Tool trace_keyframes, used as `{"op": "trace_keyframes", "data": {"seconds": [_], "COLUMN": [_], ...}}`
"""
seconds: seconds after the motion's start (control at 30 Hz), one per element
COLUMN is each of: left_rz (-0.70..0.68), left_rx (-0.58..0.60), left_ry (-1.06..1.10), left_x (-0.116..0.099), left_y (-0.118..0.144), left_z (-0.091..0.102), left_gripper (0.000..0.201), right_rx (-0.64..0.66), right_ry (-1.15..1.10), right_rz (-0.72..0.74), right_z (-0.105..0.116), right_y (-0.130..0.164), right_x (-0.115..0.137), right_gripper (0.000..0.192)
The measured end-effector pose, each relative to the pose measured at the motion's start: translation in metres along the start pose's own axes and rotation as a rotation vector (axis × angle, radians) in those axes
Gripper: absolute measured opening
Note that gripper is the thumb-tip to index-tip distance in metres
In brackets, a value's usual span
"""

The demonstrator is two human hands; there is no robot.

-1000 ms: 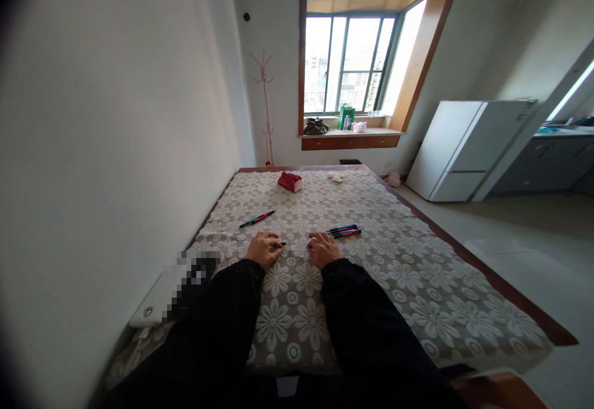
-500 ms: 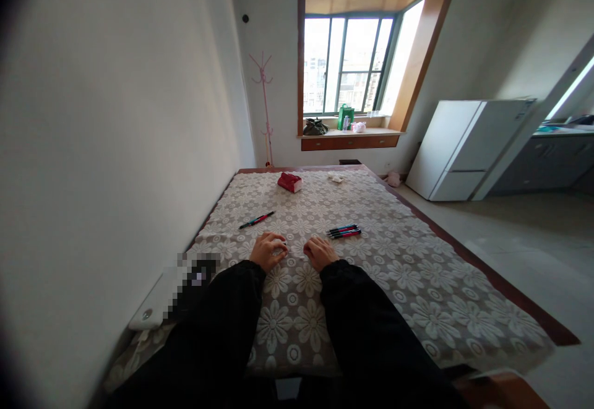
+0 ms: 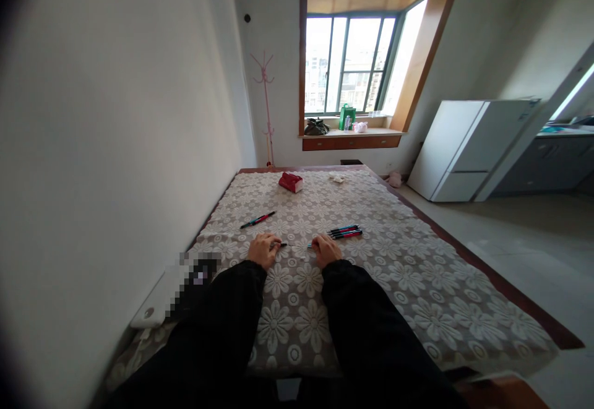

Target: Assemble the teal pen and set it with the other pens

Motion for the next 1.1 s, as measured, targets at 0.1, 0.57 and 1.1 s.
{"op": "trace_keyframes", "data": {"seconds": [0.1,0.57,1.1], "left_rz": [-0.01,-0.107,-0.081], "left_rx": [0.0,0.003,-0.024], "left_ry": [0.016,0.143,0.16], "left_x": [0.0,-0.003,-0.01], "left_y": [0.0,-0.002,0.002], "left_z": [0.001,0.0,0.007], "left_gripper": [0.015,0.016,0.015], "right_rx": [0.019,0.03,0.038], "right_ry": [0.043,0.054,0.052], "right_rz": [-0.033,0.023,-0.014], "right_z": [0.001,-0.003,-0.002], "right_y": [0.0,0.001,0.0], "right_x": [-0.001,-0.002,-0.001], "right_gripper": [0.012,0.013,0.014]}}
Point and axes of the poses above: each hand's wrist, its own y-axis away from the middle knuckle, its own z-axis out of the back of the hand, x = y × z, the point moved 2 cm from there along -y, towards the middle knuckle, and after that the axes turned 1 degree about -x, right-handed, at the moved point
